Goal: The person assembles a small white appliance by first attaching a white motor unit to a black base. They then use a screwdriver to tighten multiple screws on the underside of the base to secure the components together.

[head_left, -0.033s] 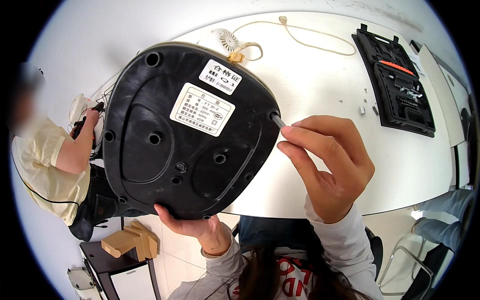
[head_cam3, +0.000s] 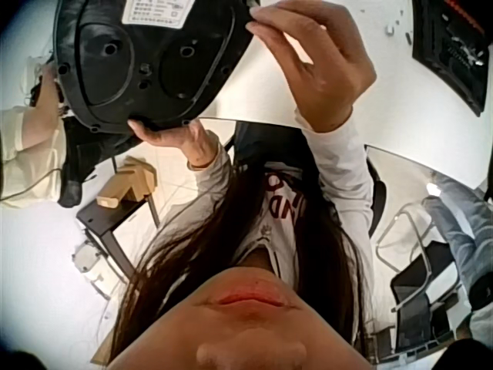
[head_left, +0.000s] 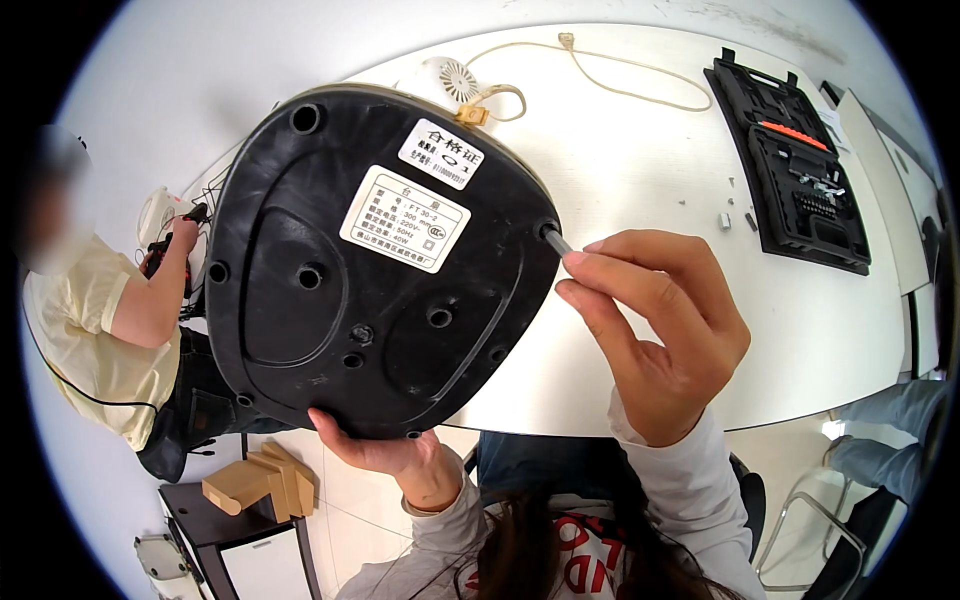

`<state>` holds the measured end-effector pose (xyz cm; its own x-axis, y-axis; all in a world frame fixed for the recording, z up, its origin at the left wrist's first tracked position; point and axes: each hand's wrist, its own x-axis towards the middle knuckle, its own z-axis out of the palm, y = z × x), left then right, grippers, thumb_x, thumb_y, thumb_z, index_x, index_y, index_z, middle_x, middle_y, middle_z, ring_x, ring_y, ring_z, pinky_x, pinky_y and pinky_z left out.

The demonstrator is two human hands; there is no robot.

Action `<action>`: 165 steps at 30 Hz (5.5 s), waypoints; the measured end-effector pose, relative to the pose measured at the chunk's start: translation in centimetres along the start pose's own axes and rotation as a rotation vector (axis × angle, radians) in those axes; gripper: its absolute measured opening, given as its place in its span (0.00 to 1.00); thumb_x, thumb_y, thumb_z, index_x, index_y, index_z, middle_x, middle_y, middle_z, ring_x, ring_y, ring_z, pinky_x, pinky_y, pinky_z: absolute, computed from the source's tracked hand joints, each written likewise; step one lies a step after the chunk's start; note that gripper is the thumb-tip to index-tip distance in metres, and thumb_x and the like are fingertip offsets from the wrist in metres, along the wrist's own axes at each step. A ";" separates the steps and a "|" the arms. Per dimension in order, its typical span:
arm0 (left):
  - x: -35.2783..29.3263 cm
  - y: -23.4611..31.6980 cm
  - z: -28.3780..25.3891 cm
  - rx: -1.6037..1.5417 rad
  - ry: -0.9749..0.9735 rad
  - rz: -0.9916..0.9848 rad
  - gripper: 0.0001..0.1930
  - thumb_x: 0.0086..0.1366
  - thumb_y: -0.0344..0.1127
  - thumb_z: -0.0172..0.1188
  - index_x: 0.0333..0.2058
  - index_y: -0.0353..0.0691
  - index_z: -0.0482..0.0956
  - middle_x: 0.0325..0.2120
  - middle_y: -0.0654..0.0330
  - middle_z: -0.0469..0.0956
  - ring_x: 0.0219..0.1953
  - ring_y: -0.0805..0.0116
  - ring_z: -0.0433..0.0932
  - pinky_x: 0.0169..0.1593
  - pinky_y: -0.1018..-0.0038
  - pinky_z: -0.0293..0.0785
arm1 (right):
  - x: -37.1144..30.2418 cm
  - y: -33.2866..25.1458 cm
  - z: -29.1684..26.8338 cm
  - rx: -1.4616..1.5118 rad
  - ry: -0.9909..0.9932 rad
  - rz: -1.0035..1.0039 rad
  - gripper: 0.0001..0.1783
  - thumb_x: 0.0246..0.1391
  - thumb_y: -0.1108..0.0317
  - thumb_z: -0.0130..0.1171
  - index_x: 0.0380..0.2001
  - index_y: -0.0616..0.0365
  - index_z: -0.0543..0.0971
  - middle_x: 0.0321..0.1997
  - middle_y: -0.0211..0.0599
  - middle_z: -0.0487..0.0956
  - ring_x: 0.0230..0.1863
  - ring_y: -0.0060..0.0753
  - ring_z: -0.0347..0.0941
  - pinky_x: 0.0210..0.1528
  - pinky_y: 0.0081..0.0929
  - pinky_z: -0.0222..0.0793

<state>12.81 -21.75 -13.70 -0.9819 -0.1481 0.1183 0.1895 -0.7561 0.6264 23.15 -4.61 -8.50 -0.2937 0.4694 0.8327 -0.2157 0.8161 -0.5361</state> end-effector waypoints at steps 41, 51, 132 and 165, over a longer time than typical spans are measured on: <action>-0.5 -0.3 0.4 -0.002 0.046 -0.010 0.24 0.58 0.49 0.53 0.48 0.40 0.70 0.46 0.59 0.73 0.45 0.61 0.74 0.49 0.66 0.73 | -0.3 -0.4 0.3 -0.027 0.037 0.035 0.14 0.34 0.84 0.64 0.28 0.60 0.80 0.31 0.36 0.77 0.30 0.31 0.75 0.28 0.20 0.71; -0.6 -0.4 0.5 0.015 0.060 -0.012 0.24 0.57 0.49 0.53 0.48 0.40 0.70 0.47 0.59 0.72 0.46 0.61 0.74 0.50 0.66 0.72 | -0.8 -0.2 0.7 0.074 0.029 0.023 0.14 0.35 0.85 0.62 0.30 0.61 0.78 0.32 0.37 0.78 0.31 0.32 0.75 0.30 0.20 0.71; 0.6 0.5 6.9 0.868 -0.791 0.234 0.24 0.53 0.43 0.64 0.42 0.30 0.71 0.29 0.47 0.79 0.31 0.60 0.80 0.35 0.72 0.74 | -3.8 9.7 -2.2 1.128 0.242 1.408 0.18 0.61 0.76 0.37 0.54 0.61 0.64 0.51 0.41 0.68 0.49 0.30 0.68 0.49 0.22 0.66; -3.2 -2.9 -1.5 -0.011 -0.403 -0.221 0.24 0.59 0.32 0.59 0.52 0.34 0.64 0.47 0.55 0.71 0.48 0.67 0.71 0.53 0.72 0.65 | 0.9 -1.7 -6.3 0.428 0.111 0.485 0.08 0.46 0.78 0.62 0.31 0.66 0.75 0.29 0.34 0.77 0.32 0.22 0.74 0.33 0.15 0.68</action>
<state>15.36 -20.05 -17.09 -0.9212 0.2759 0.2745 -0.0270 -0.7489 0.6622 29.12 -3.49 -5.98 -0.3580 0.8012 0.4794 -0.4415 0.3072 -0.8430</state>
